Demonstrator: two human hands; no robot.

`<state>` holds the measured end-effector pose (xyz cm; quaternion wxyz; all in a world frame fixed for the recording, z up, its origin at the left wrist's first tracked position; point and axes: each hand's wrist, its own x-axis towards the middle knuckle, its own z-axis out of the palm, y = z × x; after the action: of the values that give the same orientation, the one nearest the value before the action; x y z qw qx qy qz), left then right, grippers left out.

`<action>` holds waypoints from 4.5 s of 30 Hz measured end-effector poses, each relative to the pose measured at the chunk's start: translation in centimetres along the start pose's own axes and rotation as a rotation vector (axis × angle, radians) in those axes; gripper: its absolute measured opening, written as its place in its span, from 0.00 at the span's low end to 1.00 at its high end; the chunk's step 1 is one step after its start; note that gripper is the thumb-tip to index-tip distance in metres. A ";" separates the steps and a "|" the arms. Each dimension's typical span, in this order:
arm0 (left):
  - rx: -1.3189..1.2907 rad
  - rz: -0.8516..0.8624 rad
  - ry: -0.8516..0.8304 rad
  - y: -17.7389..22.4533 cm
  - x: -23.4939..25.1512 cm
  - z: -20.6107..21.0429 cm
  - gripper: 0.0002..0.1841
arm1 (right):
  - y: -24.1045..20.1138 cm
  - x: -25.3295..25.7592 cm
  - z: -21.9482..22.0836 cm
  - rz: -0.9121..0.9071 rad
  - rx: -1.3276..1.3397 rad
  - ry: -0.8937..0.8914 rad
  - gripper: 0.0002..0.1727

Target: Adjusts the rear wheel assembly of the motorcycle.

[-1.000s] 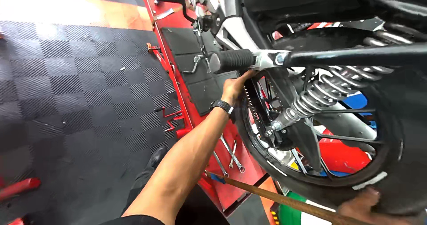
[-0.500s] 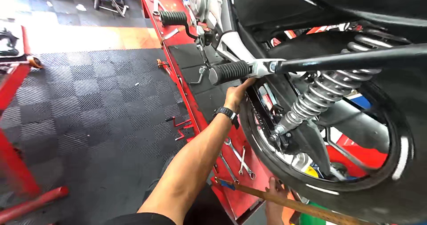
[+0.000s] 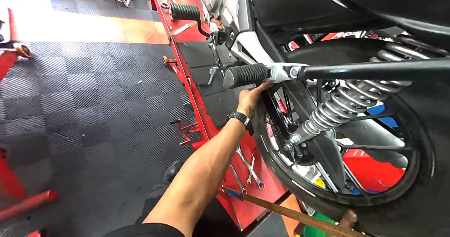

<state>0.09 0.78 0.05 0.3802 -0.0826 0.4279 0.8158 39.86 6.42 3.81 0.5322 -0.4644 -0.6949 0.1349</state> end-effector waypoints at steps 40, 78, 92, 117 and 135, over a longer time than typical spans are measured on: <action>0.061 0.091 -0.063 0.5 0.1 0.0 0.27 | 7.1 0.7 -6.9 0.363 0.230 -0.144 0.33; 0.667 0.249 0.445 -1.3 -0.2 3.5 0.42 | 9.3 -15.3 17.1 -0.067 -0.572 -1.110 0.24; 0.380 0.239 0.421 -1.2 0.3 3.7 0.36 | 10.9 -13.1 15.5 -0.278 -0.523 -1.200 0.20; 0.341 0.252 0.320 -1.3 0.1 3.1 0.37 | 7.9 -10.3 12.8 -0.369 -0.766 -0.947 0.22; 0.322 0.260 0.316 -1.3 0.3 3.0 0.37 | 0.6 -5.3 3.6 -0.198 -0.158 -0.983 0.23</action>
<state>1.36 3.66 0.88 0.2088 -0.0916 0.6132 0.7563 37.02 3.65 -1.27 0.1159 -0.3167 -0.9120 0.2334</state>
